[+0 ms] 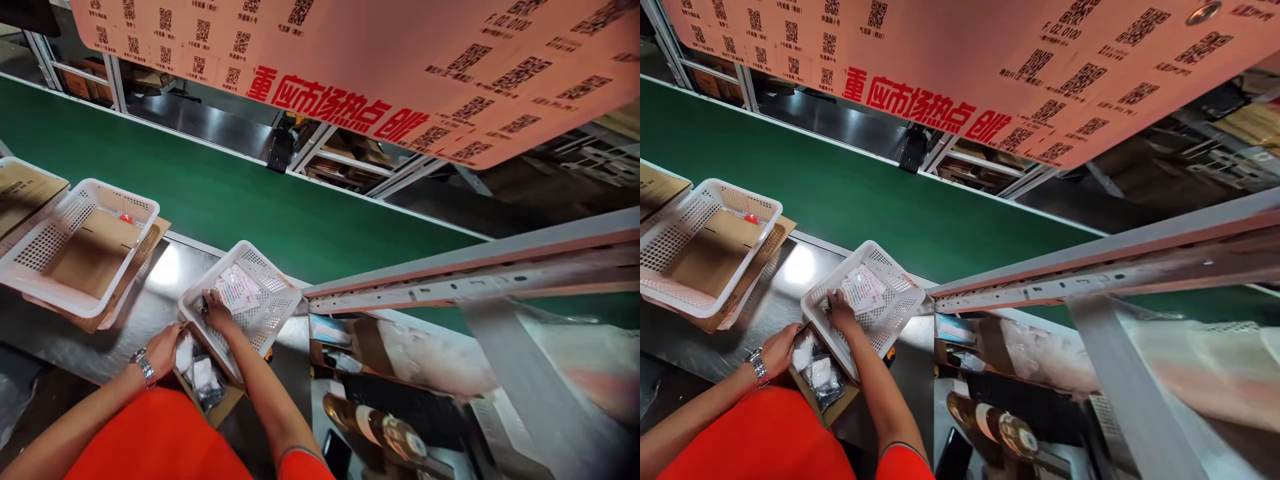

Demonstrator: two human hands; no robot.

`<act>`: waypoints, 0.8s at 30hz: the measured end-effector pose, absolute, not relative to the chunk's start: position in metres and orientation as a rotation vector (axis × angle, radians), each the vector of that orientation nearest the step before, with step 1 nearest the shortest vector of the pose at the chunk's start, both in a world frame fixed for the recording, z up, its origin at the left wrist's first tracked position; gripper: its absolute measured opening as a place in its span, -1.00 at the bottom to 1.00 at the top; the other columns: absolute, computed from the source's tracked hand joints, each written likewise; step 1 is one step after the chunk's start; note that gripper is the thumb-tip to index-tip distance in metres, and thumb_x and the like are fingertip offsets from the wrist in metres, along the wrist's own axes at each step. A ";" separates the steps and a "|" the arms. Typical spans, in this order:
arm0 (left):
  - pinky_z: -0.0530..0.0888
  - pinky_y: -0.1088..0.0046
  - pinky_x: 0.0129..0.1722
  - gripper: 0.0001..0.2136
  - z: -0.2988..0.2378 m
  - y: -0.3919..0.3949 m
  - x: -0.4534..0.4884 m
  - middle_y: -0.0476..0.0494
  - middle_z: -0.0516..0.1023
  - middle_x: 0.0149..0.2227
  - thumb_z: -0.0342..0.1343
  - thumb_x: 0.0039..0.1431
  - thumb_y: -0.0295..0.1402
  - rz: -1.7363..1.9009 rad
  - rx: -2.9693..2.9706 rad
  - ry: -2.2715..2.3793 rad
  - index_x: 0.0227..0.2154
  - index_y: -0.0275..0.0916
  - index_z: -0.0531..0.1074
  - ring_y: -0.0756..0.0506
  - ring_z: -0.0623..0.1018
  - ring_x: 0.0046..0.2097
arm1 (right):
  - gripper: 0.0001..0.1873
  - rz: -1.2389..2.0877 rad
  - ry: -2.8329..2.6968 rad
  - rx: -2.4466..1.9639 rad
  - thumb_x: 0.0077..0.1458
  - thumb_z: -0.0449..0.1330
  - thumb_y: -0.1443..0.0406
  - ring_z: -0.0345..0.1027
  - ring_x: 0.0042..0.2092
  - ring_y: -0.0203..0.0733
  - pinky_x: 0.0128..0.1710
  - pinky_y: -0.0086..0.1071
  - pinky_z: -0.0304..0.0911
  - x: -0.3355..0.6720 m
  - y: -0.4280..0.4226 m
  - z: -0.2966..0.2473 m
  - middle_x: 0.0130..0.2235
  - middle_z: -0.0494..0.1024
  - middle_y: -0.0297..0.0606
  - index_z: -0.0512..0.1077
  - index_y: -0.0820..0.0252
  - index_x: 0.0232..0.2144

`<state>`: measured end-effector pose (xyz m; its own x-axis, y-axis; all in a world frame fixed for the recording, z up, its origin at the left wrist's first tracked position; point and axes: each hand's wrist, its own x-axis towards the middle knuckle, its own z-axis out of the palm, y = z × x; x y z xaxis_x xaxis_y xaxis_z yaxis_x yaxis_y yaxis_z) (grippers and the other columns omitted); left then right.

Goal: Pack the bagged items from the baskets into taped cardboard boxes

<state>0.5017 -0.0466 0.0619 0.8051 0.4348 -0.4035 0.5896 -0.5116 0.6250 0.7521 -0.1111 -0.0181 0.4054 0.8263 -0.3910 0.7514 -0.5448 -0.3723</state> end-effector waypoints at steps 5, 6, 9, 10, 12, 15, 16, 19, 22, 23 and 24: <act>0.45 0.22 0.27 -0.40 0.065 -0.049 0.503 -0.33 0.58 0.23 -0.08 0.23 -0.65 -0.261 2.202 0.780 0.33 -0.23 0.28 -0.23 0.58 0.25 | -0.57 0.779 -1.408 -2.503 0.16 0.30 0.39 0.48 0.14 0.05 0.08 -0.22 0.37 0.749 -0.094 -0.022 0.27 0.52 -0.08 0.55 0.11 0.09; 0.46 0.21 0.26 -0.40 0.065 -0.049 0.504 -0.35 0.58 0.24 -0.08 0.23 -0.65 -0.265 2.200 0.773 0.33 -0.25 0.28 -0.24 0.58 0.25 | -0.66 0.769 -1.404 -2.494 0.16 0.31 0.39 0.49 0.10 0.05 0.06 -0.23 0.38 0.752 -0.094 -0.020 0.18 0.58 -0.09 0.58 0.12 0.00; 0.46 0.21 0.28 -0.40 0.065 -0.048 0.505 -0.38 0.56 0.27 -0.08 0.23 -0.65 -0.285 2.184 0.747 0.34 -0.28 0.28 -0.25 0.58 0.27 | -0.83 0.718 -1.349 -2.466 0.19 0.32 0.33 0.50 0.03 -0.02 0.01 -0.26 0.39 0.771 -0.096 -0.015 0.10 0.60 -0.15 0.59 0.11 -0.14; 0.45 0.21 0.30 -0.39 0.064 -0.048 0.505 -0.39 0.55 0.29 -0.07 0.22 -0.66 -0.293 2.180 0.742 0.35 -0.28 0.28 -0.25 0.57 0.29 | -0.85 0.688 -1.312 -2.464 0.21 0.31 0.29 0.50 0.04 -0.04 0.02 -0.26 0.40 0.782 -0.098 -0.013 0.14 0.57 -0.15 0.58 0.10 -0.14; 0.41 0.21 0.34 -0.37 0.063 -0.048 0.505 -0.38 0.52 0.32 -0.05 0.21 -0.65 -0.294 2.173 0.740 0.36 -0.25 0.28 -0.25 0.54 0.32 | -0.83 0.611 -1.220 -2.484 0.25 0.29 0.23 0.45 0.13 0.01 0.10 -0.18 0.39 0.811 -0.100 -0.010 0.23 0.50 -0.10 0.58 0.11 -0.13; 0.43 0.20 0.34 -0.36 0.062 -0.047 0.506 -0.35 0.53 0.31 0.00 0.21 -0.62 -0.294 2.144 0.741 0.36 -0.20 0.29 -0.25 0.54 0.32 | -0.82 0.530 -1.126 -2.521 0.20 0.32 0.22 0.25 0.34 0.20 0.30 0.05 0.25 0.856 -0.100 -0.009 0.29 0.45 -0.01 0.57 0.14 -0.16; 0.44 0.20 0.33 -0.35 0.061 -0.047 0.506 -0.34 0.54 0.30 0.00 0.20 -0.62 -0.296 2.135 0.742 0.36 -0.18 0.30 -0.25 0.55 0.32 | -0.83 0.528 -1.122 -2.523 0.16 0.35 0.23 0.19 0.37 0.24 0.34 0.10 0.20 0.867 -0.098 -0.010 0.28 0.46 -0.01 0.57 0.15 -0.20; 0.44 0.19 0.35 -0.33 0.059 -0.047 0.506 -0.33 0.55 0.30 -0.03 0.18 -0.61 -0.294 2.133 0.735 0.38 -0.16 0.29 -0.25 0.54 0.33 | -0.85 0.564 -1.153 -2.509 0.01 0.41 0.33 0.19 0.36 0.22 0.35 0.03 0.18 0.879 -0.089 -0.014 0.27 0.50 -0.01 0.54 0.18 -0.33; 0.45 0.16 0.34 -0.33 0.054 -0.047 0.505 -0.36 0.54 0.30 -0.04 0.17 -0.60 -0.286 2.151 0.734 0.37 -0.19 0.28 -0.26 0.55 0.31 | -0.83 0.569 -1.169 -2.488 -0.05 0.37 0.44 0.28 0.26 0.13 0.26 -0.14 0.23 0.867 -0.080 -0.016 0.21 0.56 0.03 0.55 0.20 -0.34; 0.46 0.15 0.33 -0.34 0.053 -0.047 0.505 -0.38 0.54 0.30 -0.04 0.18 -0.59 -0.273 2.153 0.728 0.37 -0.22 0.28 -0.27 0.56 0.30 | -0.84 0.559 -1.161 -2.482 -0.03 0.33 0.46 0.30 0.23 0.11 0.24 -0.17 0.23 0.861 -0.079 -0.014 0.16 0.58 0.04 0.55 0.21 -0.33; 0.46 0.14 0.33 -0.36 0.052 -0.046 0.504 -0.40 0.54 0.29 -0.03 0.18 -0.59 -0.258 2.155 0.720 0.36 -0.25 0.28 -0.27 0.56 0.30 | -0.84 0.547 -1.145 -2.476 -0.01 0.30 0.47 0.31 0.20 0.10 0.22 -0.19 0.22 0.855 -0.079 -0.011 0.11 0.60 0.04 0.56 0.23 -0.32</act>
